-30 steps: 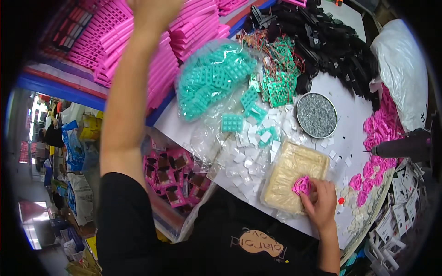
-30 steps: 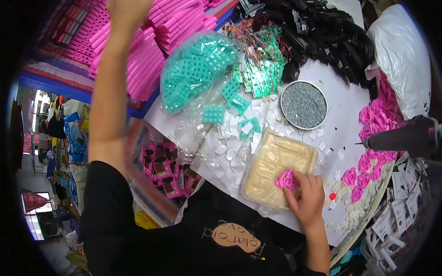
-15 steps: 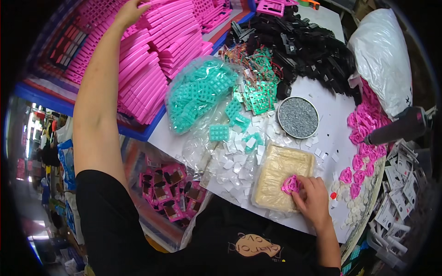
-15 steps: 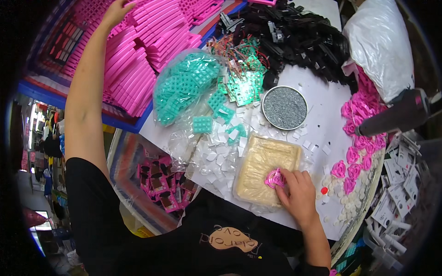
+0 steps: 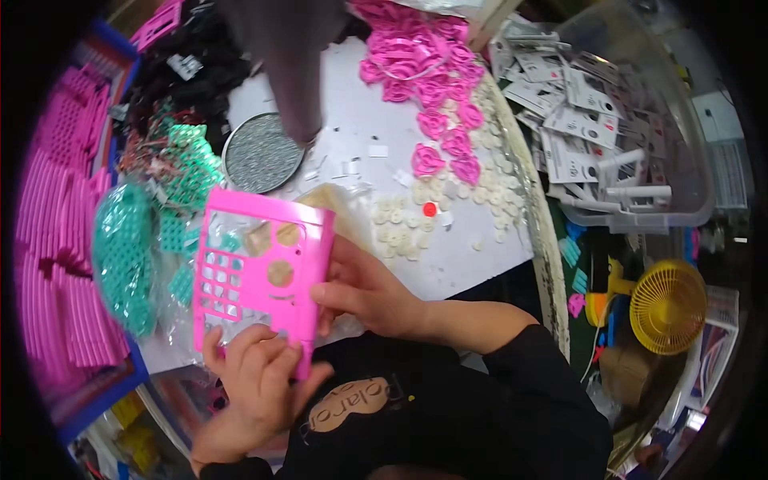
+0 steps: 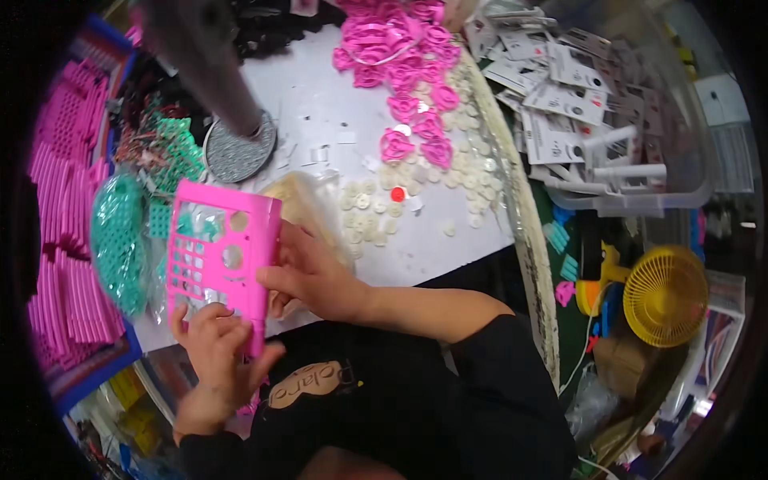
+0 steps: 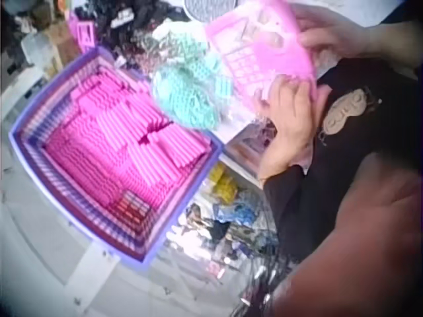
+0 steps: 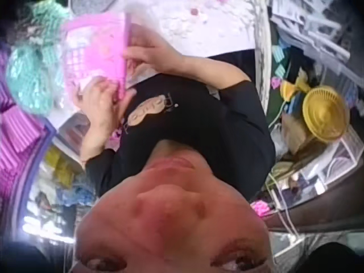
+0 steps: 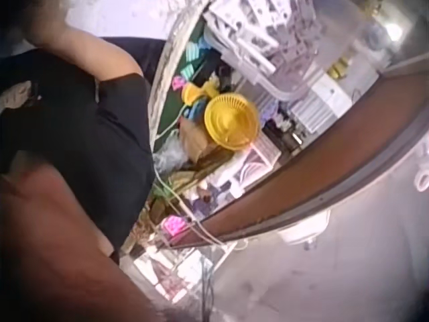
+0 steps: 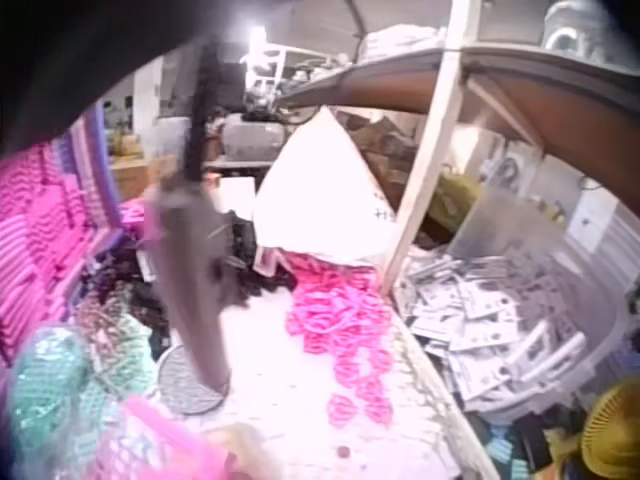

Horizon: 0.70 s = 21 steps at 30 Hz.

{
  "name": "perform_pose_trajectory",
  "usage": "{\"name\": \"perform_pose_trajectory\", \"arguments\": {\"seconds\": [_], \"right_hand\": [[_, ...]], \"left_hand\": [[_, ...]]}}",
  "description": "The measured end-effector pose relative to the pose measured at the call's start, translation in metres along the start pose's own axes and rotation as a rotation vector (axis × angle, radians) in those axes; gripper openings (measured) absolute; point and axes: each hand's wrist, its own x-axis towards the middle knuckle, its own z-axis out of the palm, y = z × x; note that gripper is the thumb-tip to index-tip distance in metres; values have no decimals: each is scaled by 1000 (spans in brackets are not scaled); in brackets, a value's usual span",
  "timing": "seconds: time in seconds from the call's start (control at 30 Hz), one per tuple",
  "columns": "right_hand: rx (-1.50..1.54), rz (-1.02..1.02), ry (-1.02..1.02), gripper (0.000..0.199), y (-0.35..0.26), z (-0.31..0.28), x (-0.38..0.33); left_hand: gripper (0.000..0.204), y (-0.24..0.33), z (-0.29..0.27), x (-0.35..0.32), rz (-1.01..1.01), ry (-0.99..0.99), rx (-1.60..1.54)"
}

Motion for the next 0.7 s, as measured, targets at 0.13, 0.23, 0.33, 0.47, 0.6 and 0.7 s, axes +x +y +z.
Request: {"name": "perform_pose_trajectory", "arguments": {"seconds": [0.13, 0.23, 0.33, 0.47, 0.6, 0.7], "right_hand": [[-20, -83, -7, 62, -1, -16, -17], [-326, -87, -212, 46, -15, -28, -18], [-858, 81, -197, 21, -89, -79, -11], [-1588, -326, 923, 29, -206, -243, 16], [-2223, -552, 1505, 44, -249, -333, 50], [-1973, -220, 1485, 41, -258, -333, 59]], "left_hand": [[73, 1, 25, 0, -337, 371, -391], [79, -1, 48, -7, -899, 373, -1176], [74, -10, 44, -6, -922, 225, -1612], [70, -12, 38, 2, -980, 252, -1565], [73, -8, 41, 14, -969, 252, -1556], [78, -9, 41, 14, -931, 304, -1548]]}}
